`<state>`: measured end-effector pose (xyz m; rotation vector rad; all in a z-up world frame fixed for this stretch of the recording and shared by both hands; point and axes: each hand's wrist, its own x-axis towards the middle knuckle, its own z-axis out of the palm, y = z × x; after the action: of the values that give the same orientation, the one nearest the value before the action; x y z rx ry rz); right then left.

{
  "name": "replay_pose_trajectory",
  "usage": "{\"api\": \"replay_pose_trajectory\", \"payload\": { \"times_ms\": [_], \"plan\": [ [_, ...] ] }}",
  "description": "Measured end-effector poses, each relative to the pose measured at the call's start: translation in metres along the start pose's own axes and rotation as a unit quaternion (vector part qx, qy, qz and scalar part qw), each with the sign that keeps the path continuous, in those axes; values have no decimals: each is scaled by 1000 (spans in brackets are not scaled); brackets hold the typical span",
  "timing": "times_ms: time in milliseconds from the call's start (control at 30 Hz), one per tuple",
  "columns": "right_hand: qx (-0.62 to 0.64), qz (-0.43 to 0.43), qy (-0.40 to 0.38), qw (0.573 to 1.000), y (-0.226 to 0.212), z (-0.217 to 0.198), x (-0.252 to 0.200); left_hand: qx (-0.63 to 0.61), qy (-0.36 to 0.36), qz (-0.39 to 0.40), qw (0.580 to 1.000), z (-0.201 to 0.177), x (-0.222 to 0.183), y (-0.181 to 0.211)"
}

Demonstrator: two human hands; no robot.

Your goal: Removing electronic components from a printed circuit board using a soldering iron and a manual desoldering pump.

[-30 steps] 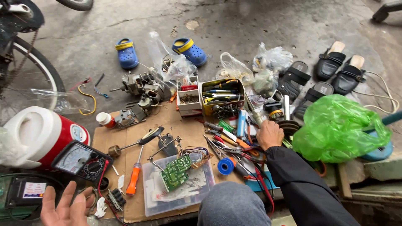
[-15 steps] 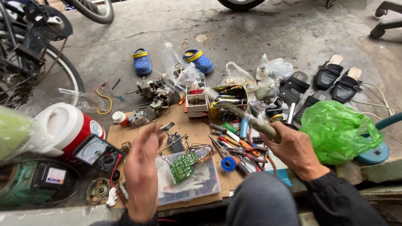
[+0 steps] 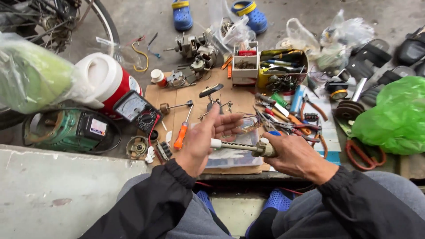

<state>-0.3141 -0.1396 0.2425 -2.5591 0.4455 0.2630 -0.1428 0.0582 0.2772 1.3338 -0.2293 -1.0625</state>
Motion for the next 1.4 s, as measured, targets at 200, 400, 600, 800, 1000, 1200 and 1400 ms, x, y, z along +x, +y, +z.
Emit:
{"api": "replay_pose_trajectory", "payload": {
  "times_ms": [200, 400, 600, 800, 1000, 1200, 1400],
  "plan": [
    [-85, -82, -2, 993, 28, 78, 24, -33, -2, -63, 997, 18, -24, -65],
    [-75, -247, 25, 966, 5, 87, 22, -131, 62, -138, 980, 17, -31, -85],
    [6, -210, 79, 975, -32, 49, 21, -334, -11, 42, 942, -6, -24, -55],
    [106, -175, 243, 948, -85, 9, 21, -176, 126, 264, 940, -6, -56, -8],
    [184, -199, 225, 936, -132, -13, -9, -39, 161, 231, 959, 41, -64, -33],
    [204, -205, 356, 889, -58, -48, -82, -7, 227, 370, 901, 13, -55, -5],
    [175, 270, 494, 808, 119, -3, -228, -22, 259, 376, 889, -36, -22, -14]
  ]
}}
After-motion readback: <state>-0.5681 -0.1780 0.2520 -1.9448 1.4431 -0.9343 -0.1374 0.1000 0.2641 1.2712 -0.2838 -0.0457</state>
